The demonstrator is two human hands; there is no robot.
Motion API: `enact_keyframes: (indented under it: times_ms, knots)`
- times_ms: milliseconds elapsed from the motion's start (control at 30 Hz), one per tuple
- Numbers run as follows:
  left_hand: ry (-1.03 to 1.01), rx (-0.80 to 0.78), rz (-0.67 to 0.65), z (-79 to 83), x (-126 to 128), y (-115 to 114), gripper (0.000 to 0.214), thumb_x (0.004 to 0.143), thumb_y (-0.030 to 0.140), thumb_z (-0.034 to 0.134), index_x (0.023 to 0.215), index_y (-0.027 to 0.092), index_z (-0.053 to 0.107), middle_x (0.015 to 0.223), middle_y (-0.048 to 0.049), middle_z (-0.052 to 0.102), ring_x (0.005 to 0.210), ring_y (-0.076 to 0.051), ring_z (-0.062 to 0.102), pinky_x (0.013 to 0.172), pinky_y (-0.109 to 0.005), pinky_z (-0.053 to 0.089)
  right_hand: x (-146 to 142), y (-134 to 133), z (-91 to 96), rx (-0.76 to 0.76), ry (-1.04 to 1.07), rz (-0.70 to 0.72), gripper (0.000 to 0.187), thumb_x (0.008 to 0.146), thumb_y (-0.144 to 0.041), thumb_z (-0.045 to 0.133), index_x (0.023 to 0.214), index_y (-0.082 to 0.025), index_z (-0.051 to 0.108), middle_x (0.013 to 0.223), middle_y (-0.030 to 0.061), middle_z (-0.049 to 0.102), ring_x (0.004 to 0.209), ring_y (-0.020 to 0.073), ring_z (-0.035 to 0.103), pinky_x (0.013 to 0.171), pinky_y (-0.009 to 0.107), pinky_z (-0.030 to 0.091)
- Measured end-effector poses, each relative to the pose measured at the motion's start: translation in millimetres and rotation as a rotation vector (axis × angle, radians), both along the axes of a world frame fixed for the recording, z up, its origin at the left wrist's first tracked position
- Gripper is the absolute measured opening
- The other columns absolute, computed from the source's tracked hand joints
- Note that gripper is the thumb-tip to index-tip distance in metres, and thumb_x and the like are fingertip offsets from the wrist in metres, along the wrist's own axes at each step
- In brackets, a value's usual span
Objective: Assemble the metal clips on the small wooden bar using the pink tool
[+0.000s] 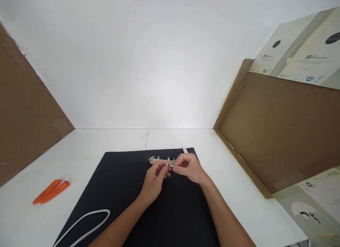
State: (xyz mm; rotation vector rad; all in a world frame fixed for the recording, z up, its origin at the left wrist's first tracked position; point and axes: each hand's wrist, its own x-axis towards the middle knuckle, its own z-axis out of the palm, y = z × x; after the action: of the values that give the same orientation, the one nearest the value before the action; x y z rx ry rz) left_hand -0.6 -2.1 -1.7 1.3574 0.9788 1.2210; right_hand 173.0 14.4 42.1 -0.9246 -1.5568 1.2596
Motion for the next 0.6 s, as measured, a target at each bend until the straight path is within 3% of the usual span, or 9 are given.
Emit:
enact_keyframes:
  times_ms: [367, 600]
  knots:
    - [-0.005, -0.008, 0.005, 0.4, 0.3, -0.5, 0.027, 0.088, 0.043, 0.056, 0.093, 0.017, 0.064, 0.085, -0.0041, 0.067, 0.072, -0.015, 0.062, 0.067, -0.028, 0.048, -0.1, 2.0, -1.4, -0.010, -0.001, -0.054, 0.023, 0.069, -0.035, 0.079, 0.065, -0.018, 0.064, 0.062, 0.0001, 0.065, 0.054, 0.0116, 0.055, 0.051, 0.025, 0.042]
    - [-0.001, -0.003, 0.001, 0.5, -0.1, -1.1, 0.025, 0.089, 0.041, 0.055, 0.093, 0.018, 0.063, 0.081, -0.0022, 0.065, 0.072, -0.015, 0.061, 0.068, -0.027, 0.047, -0.9, -3.5, 4.6, 0.002, 0.004, 0.068, 0.020, 0.070, -0.031, 0.079, 0.066, -0.018, 0.064, 0.068, 0.0015, 0.067, 0.060, 0.0141, 0.060, 0.056, 0.027, 0.045]
